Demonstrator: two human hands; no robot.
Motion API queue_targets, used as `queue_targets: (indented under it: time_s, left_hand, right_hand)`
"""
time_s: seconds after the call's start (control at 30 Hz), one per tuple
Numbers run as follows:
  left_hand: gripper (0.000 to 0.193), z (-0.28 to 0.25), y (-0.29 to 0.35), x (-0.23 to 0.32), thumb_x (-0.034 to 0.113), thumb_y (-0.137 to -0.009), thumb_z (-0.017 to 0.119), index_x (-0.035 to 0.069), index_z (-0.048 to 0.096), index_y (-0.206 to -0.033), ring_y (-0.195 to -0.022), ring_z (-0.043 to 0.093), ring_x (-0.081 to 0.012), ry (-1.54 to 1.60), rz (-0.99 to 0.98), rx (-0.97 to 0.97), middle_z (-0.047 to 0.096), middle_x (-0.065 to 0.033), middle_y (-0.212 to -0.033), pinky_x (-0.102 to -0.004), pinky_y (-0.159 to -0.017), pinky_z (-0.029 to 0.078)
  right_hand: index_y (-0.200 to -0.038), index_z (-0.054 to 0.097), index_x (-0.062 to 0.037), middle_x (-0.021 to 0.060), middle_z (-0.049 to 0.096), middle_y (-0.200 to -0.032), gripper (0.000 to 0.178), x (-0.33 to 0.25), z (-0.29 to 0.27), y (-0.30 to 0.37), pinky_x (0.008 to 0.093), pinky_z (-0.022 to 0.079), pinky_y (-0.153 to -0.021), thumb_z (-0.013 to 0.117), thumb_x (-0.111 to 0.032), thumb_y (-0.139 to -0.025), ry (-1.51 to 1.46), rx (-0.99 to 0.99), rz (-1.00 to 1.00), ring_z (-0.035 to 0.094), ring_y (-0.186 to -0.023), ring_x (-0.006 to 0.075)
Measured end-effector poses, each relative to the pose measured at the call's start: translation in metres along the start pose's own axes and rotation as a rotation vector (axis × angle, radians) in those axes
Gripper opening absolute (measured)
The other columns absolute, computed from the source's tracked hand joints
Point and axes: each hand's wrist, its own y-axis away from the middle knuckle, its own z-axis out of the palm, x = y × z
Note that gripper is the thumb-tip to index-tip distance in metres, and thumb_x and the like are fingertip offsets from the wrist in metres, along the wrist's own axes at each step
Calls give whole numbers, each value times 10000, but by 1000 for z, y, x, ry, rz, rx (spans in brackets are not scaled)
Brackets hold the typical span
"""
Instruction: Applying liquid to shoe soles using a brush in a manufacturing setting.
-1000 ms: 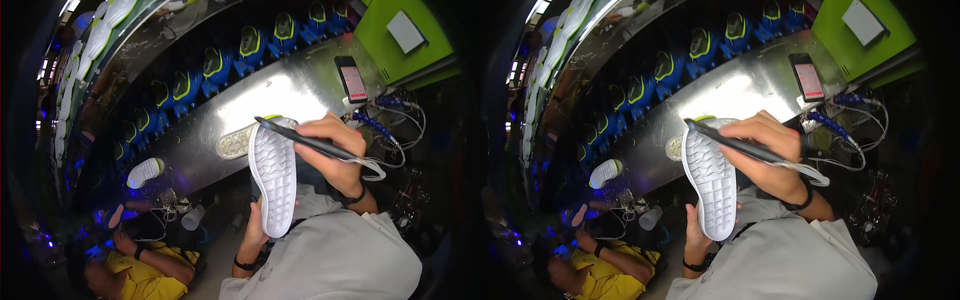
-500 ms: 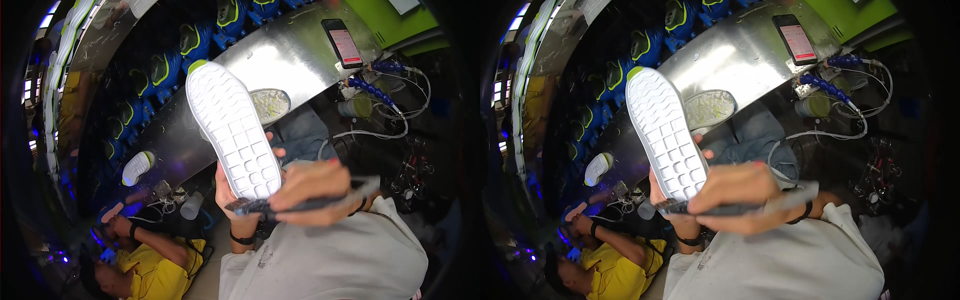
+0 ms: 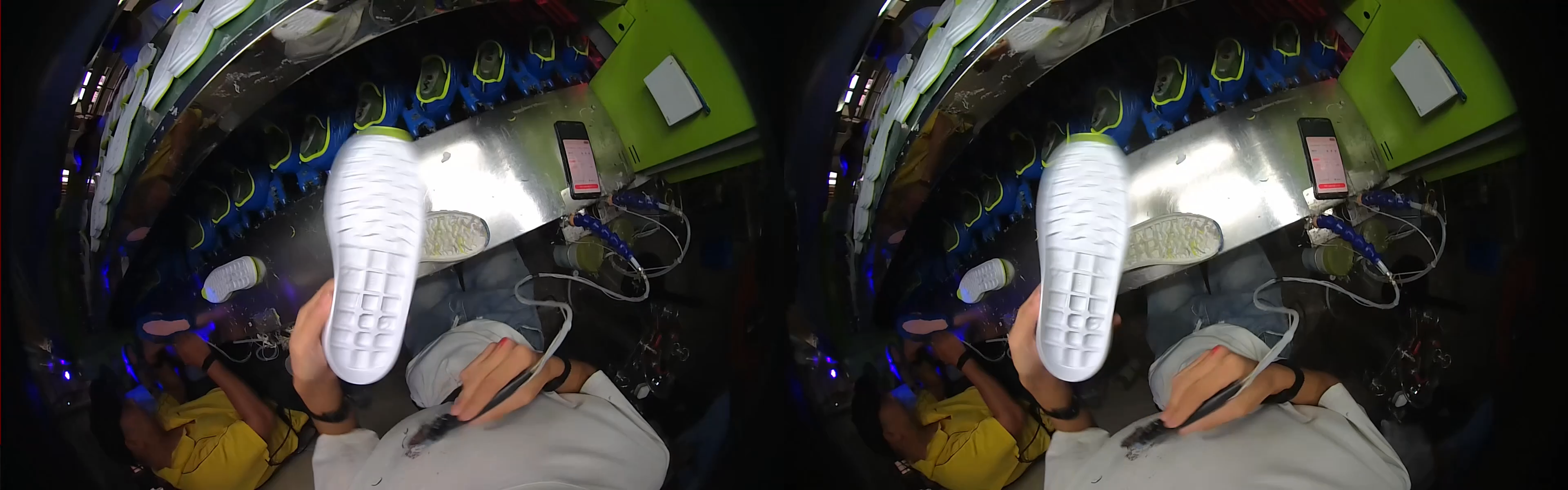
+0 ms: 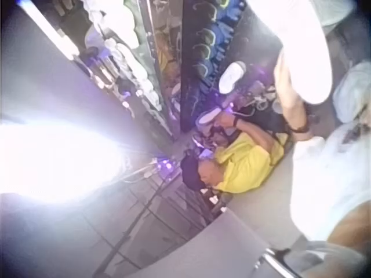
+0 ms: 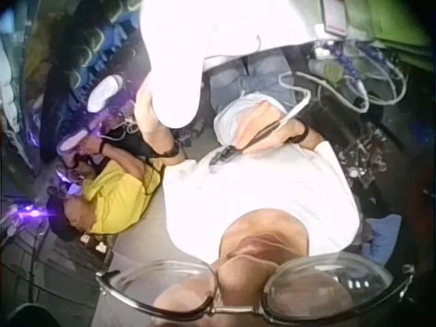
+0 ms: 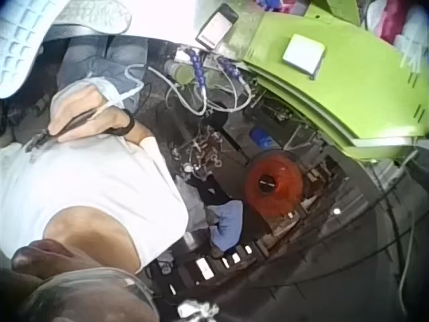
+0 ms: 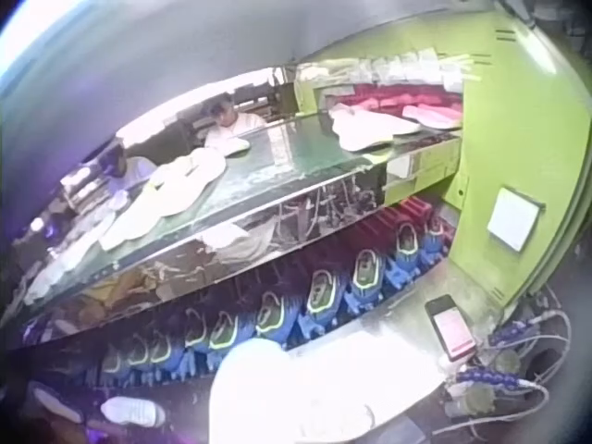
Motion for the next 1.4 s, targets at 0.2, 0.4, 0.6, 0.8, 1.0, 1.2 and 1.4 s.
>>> queue_targets:
  time_s: [0.2,0.4,0.6,0.8,1.0,1.2,1.4]
  left_hand:
    - [805,5,-15,-108,569,-963,397,40,244,-1551,-1289,444,-526,974,-54,-240,395,-312,-1456,-631,-927,502]
    - [847,38,-17,-131,526,-880,358,21,244,-1550,-1253,512,-460,736,55,73,411,-291,-1462,-574,-1001,462]
    - [632,35,3,-140,415,-914,397,15,483,-1397,-1180,587,-306,880,234,101,581,-166,-1306,-408,-1061,440]
    - [783,47,5,-129,601,-977,300,37,328,-1520,-1353,444,-304,1008,232,88,441,-182,-1476,-463,-1132,341]
    - [801,41,-19,-109,617,-992,269,53,230,-1559,-1214,522,-496,868,349,-100,436,-314,-1432,-530,-974,505]
    - [897,45,-29,-91,690,-969,285,-21,305,-1516,-1122,591,-467,808,82,-222,478,-344,-1386,-490,-888,544]
    - [879,42,-24,-63,594,-961,392,-40,208,-1541,-1317,369,-608,509,29,-80,277,-406,-1498,-640,-1005,444]
  right_hand:
    - [-889,692,-24,149,727,-909,259,4,-19,35,318,436,-680,822,4,-667,351,853,159,598,-753,208]
    - [-936,717,-28,94,736,-902,281,-5,-39,-30,308,436,-717,816,0,-674,1109,691,179,608,-764,190]
    - [-940,723,-4,101,714,-867,327,47,-8,-47,306,411,-671,813,-20,-626,1081,539,116,627,-729,186]
    - [-946,725,14,144,732,-934,254,23,-3,-38,341,506,-709,802,22,-704,838,639,165,680,-777,242]
    - [-949,731,-24,112,714,-880,223,0,14,-20,329,509,-773,794,8,-737,238,468,255,657,-831,232]
    - [-962,743,27,150,740,-963,282,-20,18,-5,299,506,-687,818,89,-697,164,364,290,703,-853,211]
    - [-1008,721,-4,111,713,-851,249,-27,19,-8,256,530,-693,785,46,-772,306,237,326,703,-771,177]
